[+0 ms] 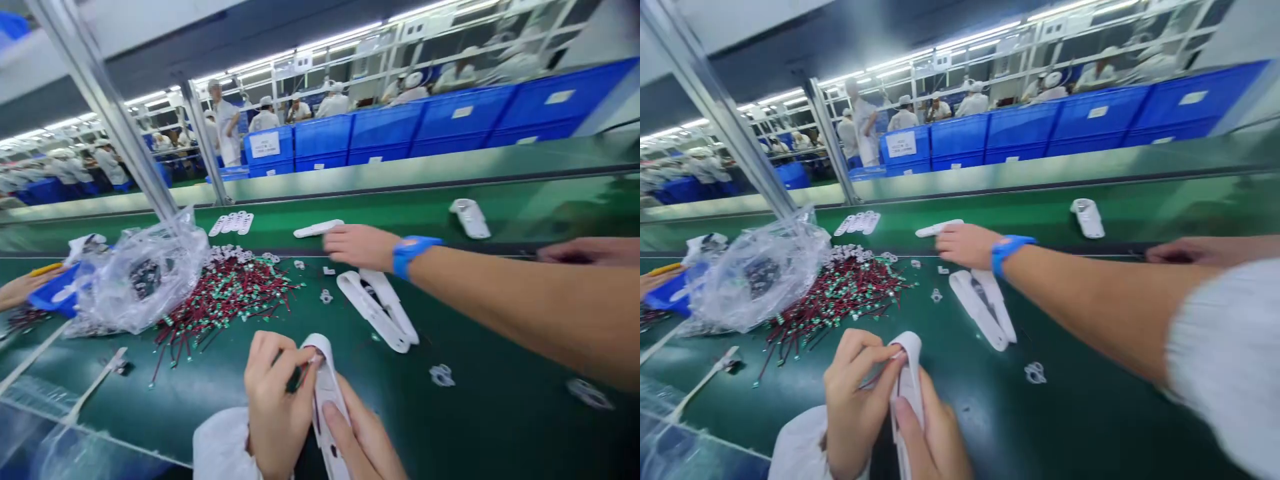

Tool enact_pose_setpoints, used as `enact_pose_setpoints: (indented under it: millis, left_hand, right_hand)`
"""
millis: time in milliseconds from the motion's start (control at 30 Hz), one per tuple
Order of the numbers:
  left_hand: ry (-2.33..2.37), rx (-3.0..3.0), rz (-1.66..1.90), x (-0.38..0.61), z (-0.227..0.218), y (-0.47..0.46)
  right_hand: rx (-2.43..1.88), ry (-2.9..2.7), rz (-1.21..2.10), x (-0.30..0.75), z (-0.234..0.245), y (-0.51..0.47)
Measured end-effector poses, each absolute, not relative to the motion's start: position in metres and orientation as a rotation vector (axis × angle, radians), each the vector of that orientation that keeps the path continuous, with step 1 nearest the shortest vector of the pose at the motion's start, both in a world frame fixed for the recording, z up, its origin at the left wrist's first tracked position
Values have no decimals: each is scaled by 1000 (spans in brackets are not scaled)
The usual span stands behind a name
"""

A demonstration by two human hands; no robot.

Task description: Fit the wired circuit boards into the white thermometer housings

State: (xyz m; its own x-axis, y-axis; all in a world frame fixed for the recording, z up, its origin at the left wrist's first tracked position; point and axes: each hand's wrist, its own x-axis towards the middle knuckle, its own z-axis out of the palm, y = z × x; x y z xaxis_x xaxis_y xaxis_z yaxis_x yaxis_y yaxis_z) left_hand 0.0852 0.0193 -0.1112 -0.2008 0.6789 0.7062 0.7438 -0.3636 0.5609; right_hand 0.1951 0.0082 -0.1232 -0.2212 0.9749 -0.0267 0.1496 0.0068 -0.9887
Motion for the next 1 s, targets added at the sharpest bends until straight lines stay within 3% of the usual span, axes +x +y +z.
enact_pose_setpoints:
  millis: [467,700,833,1000]
  left_hand:
    - [-1709,-1885,-1584,94,-105,12]
    - [-1877,-1856,-1445,90,-110,12]
    - [-1958,-1924,-1592,81,-109,13]
    - [-1955,-2159,-1569,69,-109,7]
  right_hand:
    - [-1294,-1341,1442,197,-98,3]
    - [-1486,-1224,1406,197,-114,-1]
    - [-1537,-1190,1393,194,-117,-2]
    - [-1472,-1422,1416,199,-118,0]
